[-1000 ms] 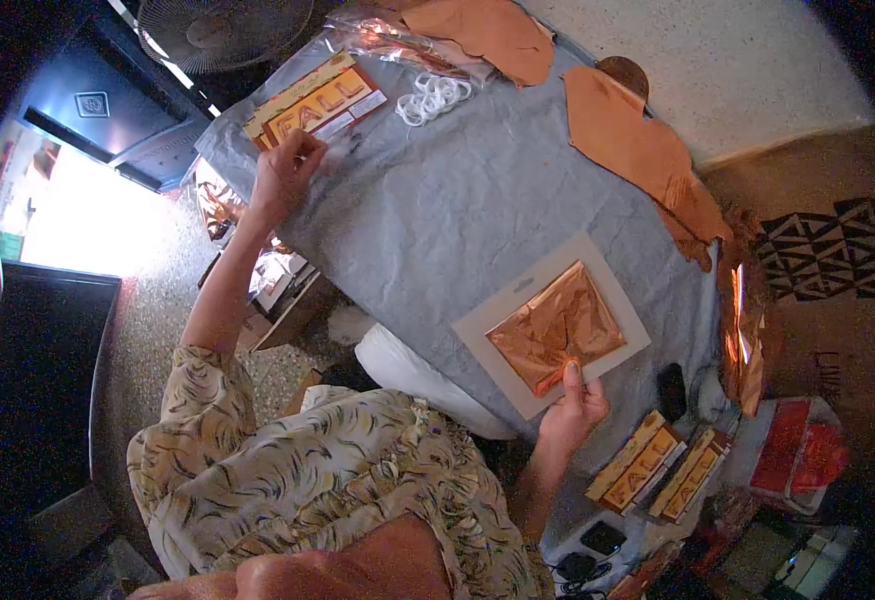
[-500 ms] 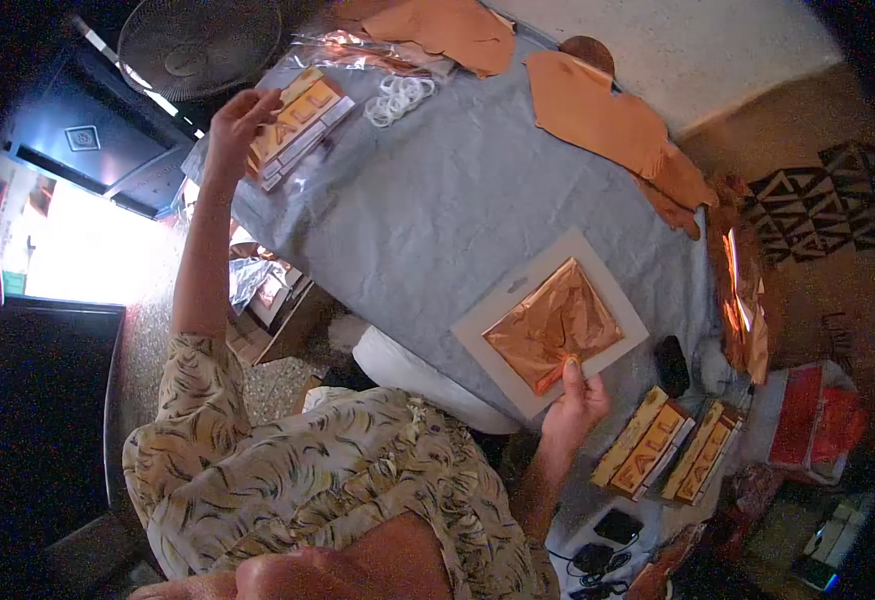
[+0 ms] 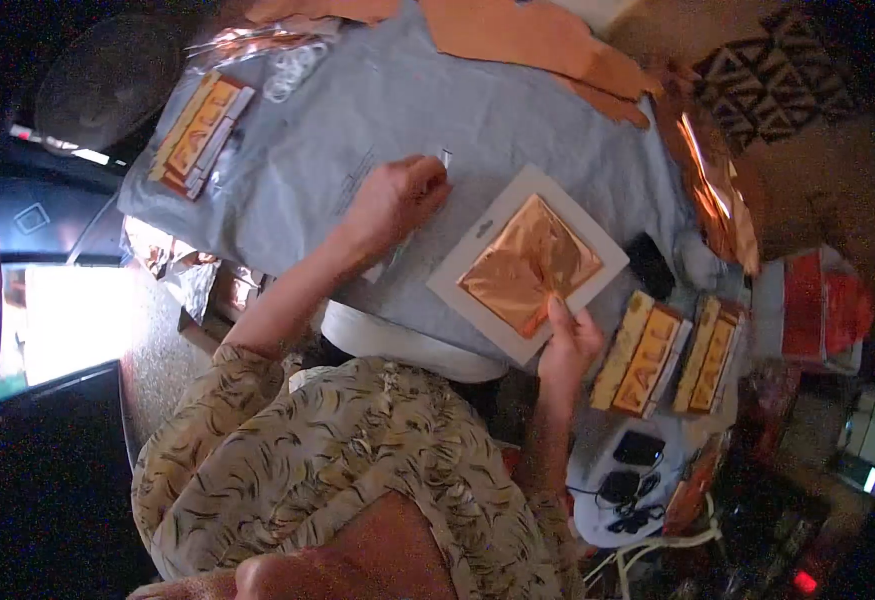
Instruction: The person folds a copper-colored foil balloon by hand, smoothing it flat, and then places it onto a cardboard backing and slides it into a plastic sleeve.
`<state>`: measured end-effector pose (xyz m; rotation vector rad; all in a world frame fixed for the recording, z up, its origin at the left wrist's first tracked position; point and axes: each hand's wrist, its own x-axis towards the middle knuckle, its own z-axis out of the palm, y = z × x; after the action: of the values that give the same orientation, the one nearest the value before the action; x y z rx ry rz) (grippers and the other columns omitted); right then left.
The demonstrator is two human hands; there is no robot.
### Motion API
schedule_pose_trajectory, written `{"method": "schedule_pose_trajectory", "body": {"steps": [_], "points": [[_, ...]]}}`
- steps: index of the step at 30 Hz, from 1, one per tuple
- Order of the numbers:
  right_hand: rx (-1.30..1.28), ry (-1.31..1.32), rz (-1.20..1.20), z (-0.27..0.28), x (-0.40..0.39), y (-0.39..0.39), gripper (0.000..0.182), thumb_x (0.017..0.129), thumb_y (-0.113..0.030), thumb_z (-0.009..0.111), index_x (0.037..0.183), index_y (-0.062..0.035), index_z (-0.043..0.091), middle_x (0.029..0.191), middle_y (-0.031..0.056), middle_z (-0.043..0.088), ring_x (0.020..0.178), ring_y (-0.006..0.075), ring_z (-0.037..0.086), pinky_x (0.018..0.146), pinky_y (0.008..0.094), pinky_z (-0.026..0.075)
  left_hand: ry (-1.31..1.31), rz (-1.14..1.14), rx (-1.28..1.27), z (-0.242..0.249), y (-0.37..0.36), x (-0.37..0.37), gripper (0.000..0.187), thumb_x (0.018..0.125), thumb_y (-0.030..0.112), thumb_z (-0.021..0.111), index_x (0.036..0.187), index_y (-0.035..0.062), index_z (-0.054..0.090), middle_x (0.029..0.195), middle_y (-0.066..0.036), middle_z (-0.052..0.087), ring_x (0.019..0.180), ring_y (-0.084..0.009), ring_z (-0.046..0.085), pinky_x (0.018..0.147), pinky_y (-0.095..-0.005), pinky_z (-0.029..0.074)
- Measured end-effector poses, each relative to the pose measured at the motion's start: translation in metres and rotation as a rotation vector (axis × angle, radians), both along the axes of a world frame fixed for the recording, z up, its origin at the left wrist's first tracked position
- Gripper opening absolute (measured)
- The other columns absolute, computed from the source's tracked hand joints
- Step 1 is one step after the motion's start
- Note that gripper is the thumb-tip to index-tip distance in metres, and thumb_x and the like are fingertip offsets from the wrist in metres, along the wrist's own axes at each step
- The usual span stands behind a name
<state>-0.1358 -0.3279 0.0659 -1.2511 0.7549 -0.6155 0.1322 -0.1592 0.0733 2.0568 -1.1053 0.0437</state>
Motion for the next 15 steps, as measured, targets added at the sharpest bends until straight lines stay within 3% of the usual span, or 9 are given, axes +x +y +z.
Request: {"method": "schedule_pose_trajectory", "body": {"steps": [2, 5, 8, 12, 15], "points": [[-0.049, -0.001, -0.021, -0.002, -0.005, -0.006, 0.032, 0.097, -0.011, 0.071, 0.121, 0.0103, 0.067, 0.117, 0.0098, 0.072, 0.102, 0.0145, 0.066, 0.096, 0.0268, 0.049, 0.092, -0.051, -0.016, -0.008, -0.011, -0.006, 0.015, 0.093, 0.015, 0.074, 0.095, 0.0016, 0.067, 0.091, -0.016, 0.069, 0.075, -0.0349, 0.069, 0.067, -0.0408, 0.056], [-0.022, 0.07, -0.035, -0.006, -0.016, -0.014, 0.031, 0.099, -0.01, 0.069, 0.123, 0.01, 0.067, 0.118, 0.0099, 0.072, 0.102, 0.0145, 0.067, 0.097, 0.027, 0.049, 0.163, -0.005, -0.242, -0.005, 0.006, -0.012, 0.022, 0.091, 0.015, 0.078, 0.106, 0.0001, 0.073, 0.09, -0.014, 0.07, 0.075, -0.0254, 0.072, 0.068, -0.0376, 0.057], [-0.051, 0.034, -0.012, -0.013, -0.024, -0.022, 0.031, 0.099, -0.008, 0.068, 0.125, 0.0103, 0.067, 0.12, 0.0112, 0.072, 0.105, 0.0156, 0.068, 0.098, 0.0289, 0.05, 0.155, 0.096, -0.101, 0.019, 0.044, -0.03, 0.023, 0.09, 0.018, 0.081, 0.103, 0.001, 0.072, 0.089, -0.014, 0.068, 0.074, -0.0262, 0.071, 0.067, -0.0375, 0.056], [0.01, 0.056, 0.028, -0.015, -0.019, -0.022, 0.031, 0.099, -0.008, 0.068, 0.125, 0.0103, 0.067, 0.121, 0.0123, 0.072, 0.106, 0.0168, 0.068, 0.098, 0.0305, 0.051, 0.178, 0.113, 0.04, 0.003, 0.056, -0.058, 0.032, 0.086, 0.023, 0.084, 0.105, 0.0015, 0.07, 0.092, -0.013, 0.066, 0.079, -0.0282, 0.07, 0.068, -0.0393, 0.056], [0.043, 0.051, 0.083, -0.015, -0.016, -0.025, 0.032, 0.099, -0.008, 0.068, 0.125, 0.0103, 0.067, 0.121, 0.0123, 0.072, 0.105, 0.017, 0.069, 0.098, 0.0307, 0.051, -0.039, 0.032, 0.093, 0.0, 0.043, -0.067, 0.044, 0.078, 0.031, 0.087, 0.106, 0.0048, 0.066, 0.102, -0.013, 0.061, 0.093, -0.0343, 0.062, 0.081, -0.0442, 0.052]]}}
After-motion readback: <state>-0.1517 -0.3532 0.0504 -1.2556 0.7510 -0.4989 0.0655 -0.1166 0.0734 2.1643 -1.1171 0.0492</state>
